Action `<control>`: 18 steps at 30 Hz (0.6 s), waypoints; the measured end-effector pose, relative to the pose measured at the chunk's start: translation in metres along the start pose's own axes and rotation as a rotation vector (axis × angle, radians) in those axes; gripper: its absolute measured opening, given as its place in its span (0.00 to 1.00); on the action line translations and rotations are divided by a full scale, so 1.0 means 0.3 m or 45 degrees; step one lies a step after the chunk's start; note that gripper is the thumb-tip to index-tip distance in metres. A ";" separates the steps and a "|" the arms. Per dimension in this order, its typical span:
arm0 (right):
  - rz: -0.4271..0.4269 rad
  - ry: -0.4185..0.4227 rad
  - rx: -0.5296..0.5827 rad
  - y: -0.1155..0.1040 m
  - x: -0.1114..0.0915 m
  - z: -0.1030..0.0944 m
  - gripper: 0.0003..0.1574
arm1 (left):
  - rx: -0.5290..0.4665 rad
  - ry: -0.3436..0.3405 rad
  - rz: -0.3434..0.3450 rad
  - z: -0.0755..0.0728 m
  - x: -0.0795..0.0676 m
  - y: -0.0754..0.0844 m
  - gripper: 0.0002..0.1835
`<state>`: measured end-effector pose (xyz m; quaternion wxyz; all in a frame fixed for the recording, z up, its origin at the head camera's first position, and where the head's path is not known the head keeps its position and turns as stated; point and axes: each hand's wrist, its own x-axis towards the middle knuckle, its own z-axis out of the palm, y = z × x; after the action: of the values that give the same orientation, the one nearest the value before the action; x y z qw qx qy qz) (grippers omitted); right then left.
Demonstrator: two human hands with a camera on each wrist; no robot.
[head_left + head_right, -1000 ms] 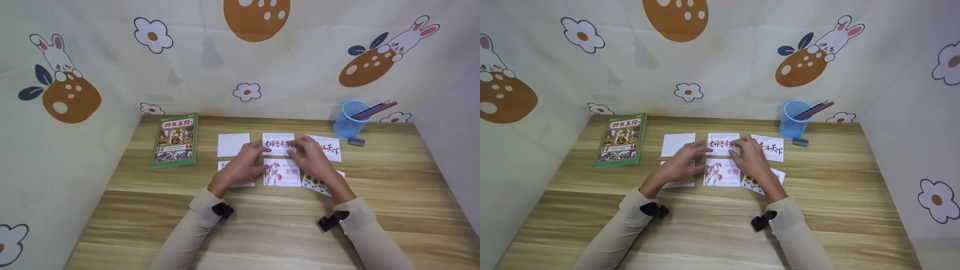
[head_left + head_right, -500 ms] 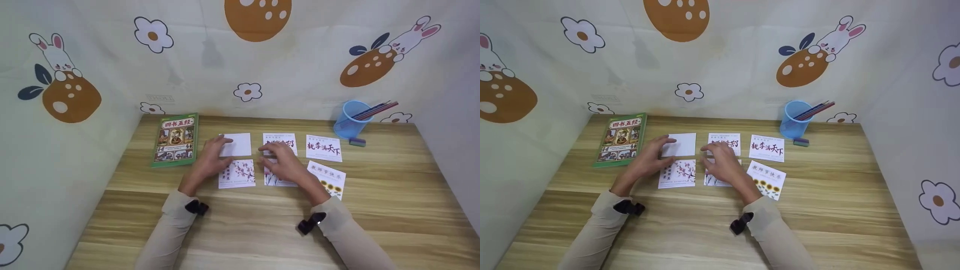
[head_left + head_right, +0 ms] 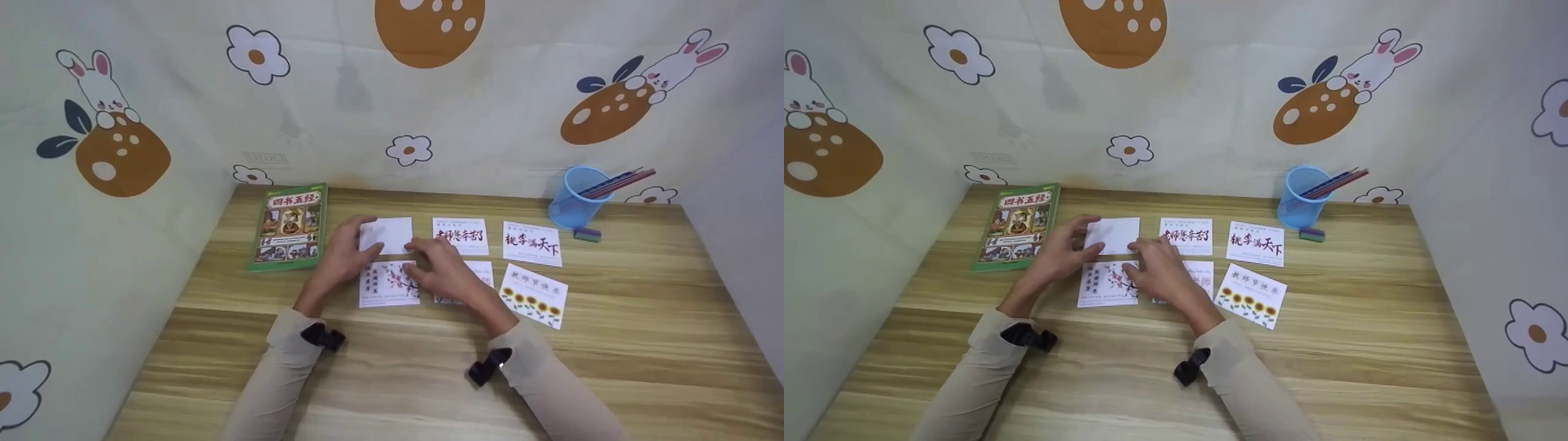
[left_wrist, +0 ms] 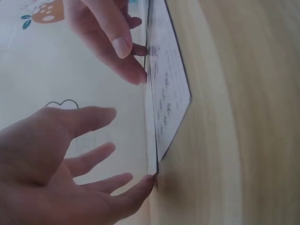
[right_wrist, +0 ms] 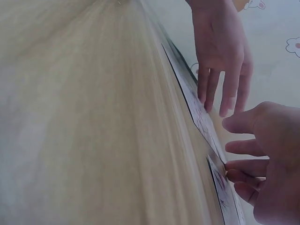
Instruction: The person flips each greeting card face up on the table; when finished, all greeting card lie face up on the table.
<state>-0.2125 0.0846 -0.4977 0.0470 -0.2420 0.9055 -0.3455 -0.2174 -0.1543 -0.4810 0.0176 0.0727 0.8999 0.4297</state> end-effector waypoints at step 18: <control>-0.007 0.144 0.324 0.029 0.007 -0.023 0.29 | -0.115 0.370 0.147 -0.010 0.017 0.004 0.09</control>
<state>-0.2195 0.0933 -0.4979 0.0254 -0.2166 0.8548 -0.4709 -0.2226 -0.1553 -0.4780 -0.1342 0.0606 0.8671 0.4758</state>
